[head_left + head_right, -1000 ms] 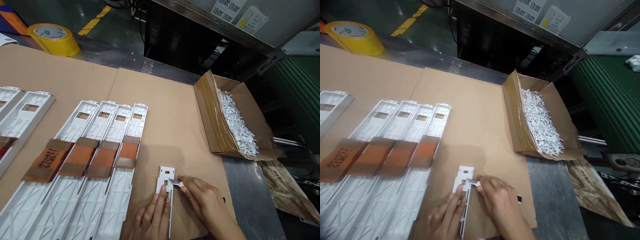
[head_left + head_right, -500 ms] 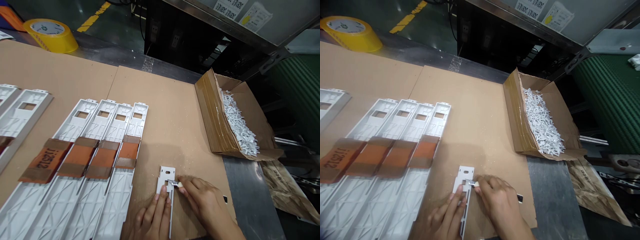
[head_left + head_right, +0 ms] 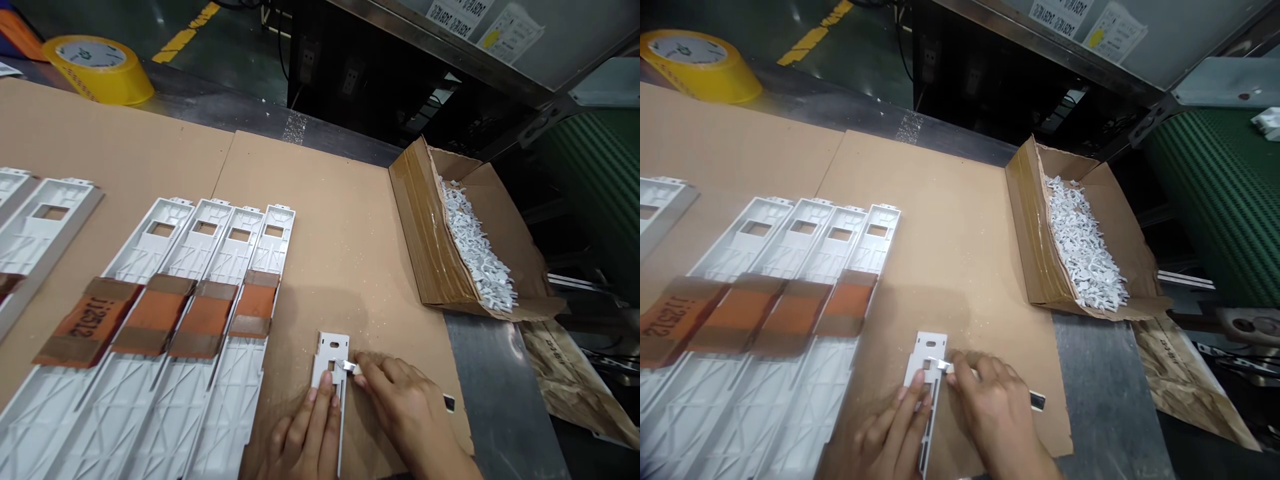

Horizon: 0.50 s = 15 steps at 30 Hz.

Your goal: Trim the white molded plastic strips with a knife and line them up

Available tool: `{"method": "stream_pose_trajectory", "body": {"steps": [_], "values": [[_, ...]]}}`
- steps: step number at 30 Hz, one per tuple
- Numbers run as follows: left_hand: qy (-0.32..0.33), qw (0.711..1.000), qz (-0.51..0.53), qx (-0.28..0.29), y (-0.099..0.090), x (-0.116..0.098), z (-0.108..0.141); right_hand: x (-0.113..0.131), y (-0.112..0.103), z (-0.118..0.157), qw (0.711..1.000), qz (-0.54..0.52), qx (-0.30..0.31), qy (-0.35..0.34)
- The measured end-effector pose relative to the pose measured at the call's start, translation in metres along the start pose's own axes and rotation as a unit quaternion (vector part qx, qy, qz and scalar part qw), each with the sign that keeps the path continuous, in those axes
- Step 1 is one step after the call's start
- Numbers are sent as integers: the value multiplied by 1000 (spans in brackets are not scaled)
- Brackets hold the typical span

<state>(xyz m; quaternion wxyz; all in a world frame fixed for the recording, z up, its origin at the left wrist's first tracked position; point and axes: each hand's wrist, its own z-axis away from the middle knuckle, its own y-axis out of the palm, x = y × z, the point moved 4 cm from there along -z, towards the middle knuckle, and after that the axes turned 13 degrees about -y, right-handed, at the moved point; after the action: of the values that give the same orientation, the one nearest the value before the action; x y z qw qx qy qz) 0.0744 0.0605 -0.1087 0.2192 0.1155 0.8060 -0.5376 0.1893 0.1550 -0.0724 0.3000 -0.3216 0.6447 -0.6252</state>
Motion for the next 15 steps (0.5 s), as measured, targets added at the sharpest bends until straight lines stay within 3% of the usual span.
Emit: {"method": "stream_pose_trajectory", "body": {"steps": [9,15], "values": [[-10,1000,0,-1,0,-2,1,-2,5,2,997,-2,72,-4],[5,1000,-2,15,-2,0,0,-6,-3,-9,995,-1,94,-20]]}}
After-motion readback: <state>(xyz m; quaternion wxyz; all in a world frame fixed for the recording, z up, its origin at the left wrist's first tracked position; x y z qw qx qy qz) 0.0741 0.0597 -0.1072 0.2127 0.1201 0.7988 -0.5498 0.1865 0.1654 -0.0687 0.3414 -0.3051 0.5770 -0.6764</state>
